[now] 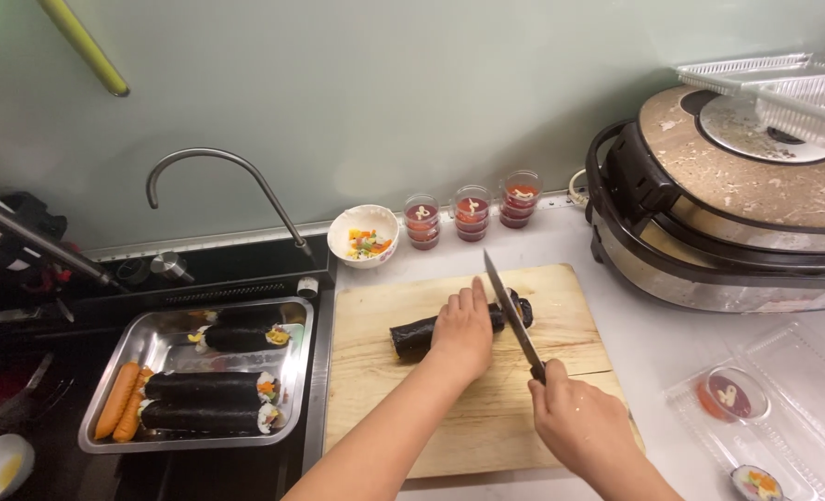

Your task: Slicing gimbap rolls on a wooden cutting board and packing the pieces into plastic takeout containers.

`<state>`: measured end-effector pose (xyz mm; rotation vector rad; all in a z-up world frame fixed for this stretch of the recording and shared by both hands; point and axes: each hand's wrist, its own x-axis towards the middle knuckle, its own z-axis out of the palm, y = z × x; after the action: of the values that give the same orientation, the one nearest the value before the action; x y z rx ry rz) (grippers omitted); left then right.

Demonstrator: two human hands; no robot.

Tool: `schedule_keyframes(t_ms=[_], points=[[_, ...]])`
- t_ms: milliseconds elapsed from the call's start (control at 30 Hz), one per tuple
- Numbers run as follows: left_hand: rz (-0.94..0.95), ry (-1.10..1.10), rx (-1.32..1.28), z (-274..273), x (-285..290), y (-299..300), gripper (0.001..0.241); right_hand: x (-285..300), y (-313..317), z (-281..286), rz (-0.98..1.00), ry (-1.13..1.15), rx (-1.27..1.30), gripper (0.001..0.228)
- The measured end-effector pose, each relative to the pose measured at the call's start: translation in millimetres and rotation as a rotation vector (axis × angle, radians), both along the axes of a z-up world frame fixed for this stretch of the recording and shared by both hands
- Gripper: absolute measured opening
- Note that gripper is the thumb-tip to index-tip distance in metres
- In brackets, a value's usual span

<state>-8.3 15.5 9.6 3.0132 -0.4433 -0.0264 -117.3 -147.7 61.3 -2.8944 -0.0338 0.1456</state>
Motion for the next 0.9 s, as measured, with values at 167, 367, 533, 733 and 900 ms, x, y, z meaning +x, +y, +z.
schedule_keyframes(t_ms=[167, 367, 533, 733, 900], points=[[0.012, 0.012, 0.050, -8, 2, -4, 0.064, -8, -1, -4, 0.036, 0.059, -0.006, 0.031], [0.023, 0.002, 0.078, -15, 3, -6, 0.052, -6, 3, -8, 0.015, 0.167, -0.003, 0.031], [0.018, -0.103, 0.064, -31, 4, -7, 0.048, 28, 18, -9, -0.018, 0.262, 0.023, 0.034], [0.055, -0.093, 0.023, -31, 6, -10, 0.049, 40, 24, -13, 0.006, 0.221, 0.068, 0.033], [0.084, -0.038, 0.025, -30, 8, -13, 0.050, 2, 7, -33, 0.003, 0.203, -0.045, 0.035]])
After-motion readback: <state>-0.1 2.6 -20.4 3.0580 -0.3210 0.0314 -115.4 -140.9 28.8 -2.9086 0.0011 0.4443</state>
